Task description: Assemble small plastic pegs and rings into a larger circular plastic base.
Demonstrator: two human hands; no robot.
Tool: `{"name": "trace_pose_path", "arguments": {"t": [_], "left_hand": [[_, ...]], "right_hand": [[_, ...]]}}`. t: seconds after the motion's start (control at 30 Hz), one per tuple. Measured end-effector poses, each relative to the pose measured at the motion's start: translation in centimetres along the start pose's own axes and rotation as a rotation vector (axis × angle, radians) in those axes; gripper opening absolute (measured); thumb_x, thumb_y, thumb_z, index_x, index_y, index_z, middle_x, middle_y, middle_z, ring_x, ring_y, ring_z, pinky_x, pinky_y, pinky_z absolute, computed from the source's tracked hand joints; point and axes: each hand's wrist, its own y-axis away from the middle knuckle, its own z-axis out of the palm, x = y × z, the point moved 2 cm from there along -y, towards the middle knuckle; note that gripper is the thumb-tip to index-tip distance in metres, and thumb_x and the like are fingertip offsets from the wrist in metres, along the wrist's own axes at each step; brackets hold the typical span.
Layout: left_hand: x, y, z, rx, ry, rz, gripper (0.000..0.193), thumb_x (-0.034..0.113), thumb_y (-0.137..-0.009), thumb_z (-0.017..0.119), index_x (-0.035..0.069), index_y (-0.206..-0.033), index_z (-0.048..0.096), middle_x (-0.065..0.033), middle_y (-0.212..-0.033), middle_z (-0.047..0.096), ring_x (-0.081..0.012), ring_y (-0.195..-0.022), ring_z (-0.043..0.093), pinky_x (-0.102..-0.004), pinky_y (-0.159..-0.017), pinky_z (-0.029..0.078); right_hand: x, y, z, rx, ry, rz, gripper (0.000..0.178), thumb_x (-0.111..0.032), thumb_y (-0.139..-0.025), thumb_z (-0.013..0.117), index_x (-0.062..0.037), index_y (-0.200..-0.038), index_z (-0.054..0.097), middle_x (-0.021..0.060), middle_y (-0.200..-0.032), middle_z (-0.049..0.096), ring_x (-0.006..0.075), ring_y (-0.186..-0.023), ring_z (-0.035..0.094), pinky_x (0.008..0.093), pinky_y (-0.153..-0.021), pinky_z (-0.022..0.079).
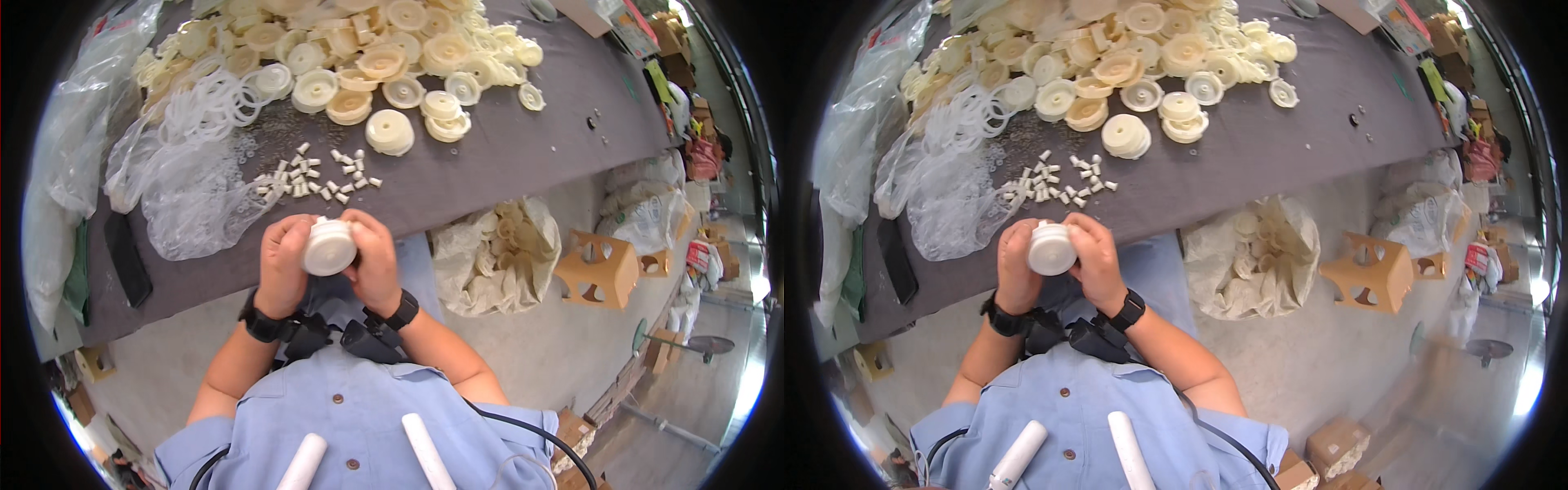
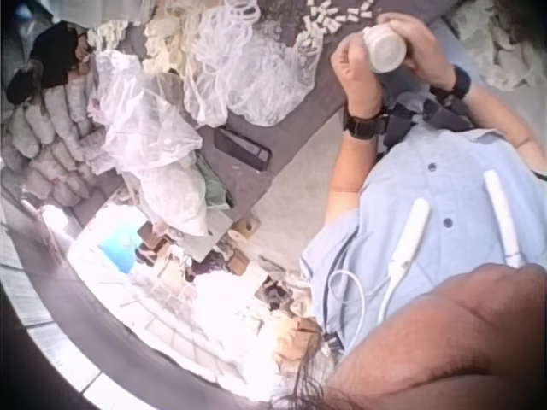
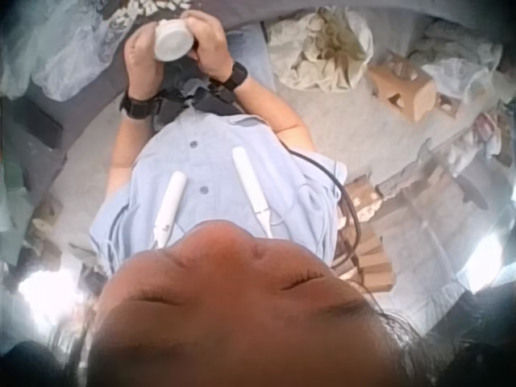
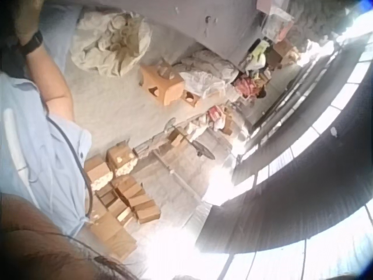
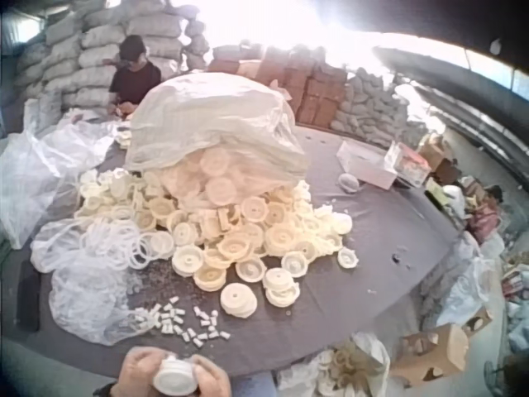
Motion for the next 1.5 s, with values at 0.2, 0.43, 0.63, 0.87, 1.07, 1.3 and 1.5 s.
{"name": "trace_pose_path", "arguments": {"t": [0.2,0.43,0.63,0.87,1.07,1.3,1.5], "left_hand": [[0.9,-0.6,1.5,-0.130,-0.315,-0.110,0.013,0.013,-0.088,0.051,0.003,-0.087,0.058,-0.0016,-0.083,0.059,-0.0076,-0.074,0.054,-0.0227,-0.070,0.043],[1.2,-1.3,0.7,-0.051,-0.290,-0.028,0.009,0.008,-0.087,0.049,0.002,-0.090,0.054,-0.0035,-0.087,0.057,-0.0097,-0.076,0.052,-0.0244,-0.072,0.042],[1.9,-1.9,0.2,-0.070,-0.317,-0.011,0.007,0.007,-0.086,0.049,0.002,-0.087,0.054,-0.0048,-0.084,0.057,-0.0107,-0.073,0.052,-0.0242,-0.069,0.042],[2.8,-2.1,-1.6,-0.018,-0.298,0.012,0.005,0.003,-0.086,0.050,0.000,-0.086,0.055,-0.0043,-0.082,0.057,-0.0097,-0.074,0.053,-0.0226,-0.069,0.042],[3.3,-2.5,-2.7,0.083,-0.306,0.007,0.005,0.004,-0.086,0.049,0.001,-0.085,0.053,-0.0060,-0.083,0.055,-0.0111,-0.072,0.052,-0.0240,-0.067,0.042],[6.2,-5.4,-0.3,-0.102,-0.447,0.020,0.005,0.000,-0.081,0.052,-0.001,-0.083,0.057,-0.0058,-0.081,0.057,-0.0118,-0.073,0.053,-0.0243,-0.067,0.043],[6.7,-6.7,2.8,-0.310,-0.751,0.143,0.006,0.000,-0.077,0.054,-0.001,-0.081,0.059,-0.0076,-0.081,0.058,-0.0159,-0.073,0.054,-0.0264,-0.068,0.041]], "right_hand": [[-2.1,1.8,-4.0,0.226,0.436,-0.159,0.020,-0.018,-0.089,0.056,0.0009,-0.083,0.060,-0.0031,-0.074,0.057,0.0030,-0.066,0.048,0.0197,-0.058,0.040],[-10.2,10.0,-18.7,0.942,1.695,-0.092,0.034,-0.024,-0.083,0.061,0.0034,-0.102,0.060,0.0134,-0.092,0.065,0.0186,-0.074,0.063,0.0285,-0.067,0.048],[-16.3,4.9,-17.1,0.932,1.375,-0.250,0.036,-0.019,-0.081,0.061,0.0034,-0.109,0.056,0.0149,-0.100,0.064,0.0212,-0.087,0.062,0.0311,-0.074,0.048],[-23.1,-14.9,-10.9,0.400,1.804,-0.762,0.022,-0.016,-0.081,0.056,-0.0065,-0.100,0.063,0.0119,-0.097,0.063,0.0276,-0.089,0.058,0.0385,-0.076,0.047],[-25.4,-25.0,-12.0,0.469,2.301,-0.083,0.026,-0.028,-0.070,0.066,-0.0072,-0.086,0.070,0.0127,-0.086,0.067,0.0278,-0.080,0.063,0.0362,-0.073,0.049],[-25.2,-27.6,-14.6,0.526,2.294,-0.014,0.028,-0.024,-0.064,0.069,-0.0067,-0.086,0.070,0.0137,-0.083,0.067,0.0273,-0.076,0.064,0.0365,-0.070,0.049],[-24.7,-26.7,-14.6,0.490,2.218,0.021,0.026,-0.023,-0.068,0.064,-0.0065,-0.088,0.069,0.0138,-0.086,0.066,0.0274,-0.078,0.063,0.0364,-0.071,0.048]]}}
